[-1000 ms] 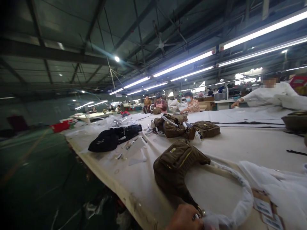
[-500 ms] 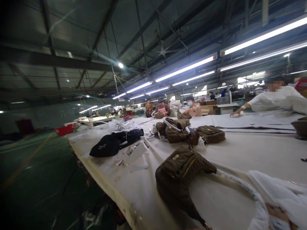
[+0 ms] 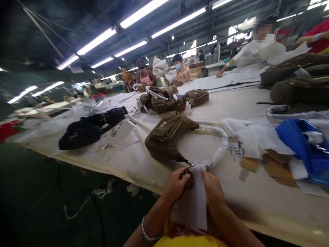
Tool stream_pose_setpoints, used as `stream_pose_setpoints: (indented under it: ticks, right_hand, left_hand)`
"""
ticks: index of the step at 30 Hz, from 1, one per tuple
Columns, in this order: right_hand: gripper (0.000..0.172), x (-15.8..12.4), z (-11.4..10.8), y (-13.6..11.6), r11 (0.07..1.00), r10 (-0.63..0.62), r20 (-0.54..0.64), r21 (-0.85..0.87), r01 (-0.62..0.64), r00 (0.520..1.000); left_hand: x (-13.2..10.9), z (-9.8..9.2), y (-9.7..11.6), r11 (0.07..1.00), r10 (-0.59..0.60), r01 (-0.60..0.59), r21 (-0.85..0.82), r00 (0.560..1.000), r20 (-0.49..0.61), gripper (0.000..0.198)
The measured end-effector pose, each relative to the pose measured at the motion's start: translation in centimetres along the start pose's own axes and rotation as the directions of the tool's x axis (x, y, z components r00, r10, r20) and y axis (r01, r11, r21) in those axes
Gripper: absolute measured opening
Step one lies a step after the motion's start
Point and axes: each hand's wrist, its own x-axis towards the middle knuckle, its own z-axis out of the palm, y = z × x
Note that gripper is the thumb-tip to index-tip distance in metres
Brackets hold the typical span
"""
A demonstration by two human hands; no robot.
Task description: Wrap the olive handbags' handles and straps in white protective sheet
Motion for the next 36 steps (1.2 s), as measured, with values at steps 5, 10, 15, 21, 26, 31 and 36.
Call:
stream_pose_setpoints:
  ticks: [5,10,15,21,26,31,36]
  right_hand:
    - [0.012,-0.7,1.6,-1.3,0.976,0.139,-0.112,0.184,-0.117,0.984]
    - [0.009,-1.0,2.4,-2.0,0.952,0.163,-0.112,0.280,-0.126,0.980]
    - [0.011,-1.5,2.9,-2.1,0.940,0.145,-0.107,0.325,-0.103,0.984]
    - [0.014,-1.3,3.2,-2.2,0.896,0.259,-0.005,0.375,-0.238,0.966]
    - [0.027,-1.9,2.1,-3.0,0.841,0.295,0.150,0.427,-0.331,0.943]
    - [0.020,-2.0,1.3,-2.5,0.835,0.363,0.273,0.330,-0.441,0.891]
    - [0.021,-1.5,2.0,-1.9,0.876,0.340,0.274,0.257,-0.409,0.900]
  left_hand:
    - [0.1,0.2,-0.6,1.000,-0.030,0.030,-0.007,0.999,0.009,0.030]
    - [-0.2,-0.1,-0.4,0.999,-0.042,0.042,0.005,0.999,0.025,0.032]
    - [0.0,-0.8,-0.1,0.993,-0.113,0.114,-0.020,0.991,0.074,0.036]
    - [-0.3,-0.6,1.0,0.995,-0.004,0.003,0.103,1.000,0.007,0.031]
    - [-0.4,-1.0,1.0,0.996,-0.022,0.016,0.086,0.997,0.070,0.032]
    - [-0.3,-1.1,0.3,0.988,-0.129,0.141,-0.062,0.977,0.173,0.033]
    - [0.0,-0.7,0.1,0.935,-0.188,0.251,-0.250,0.950,0.251,0.035]
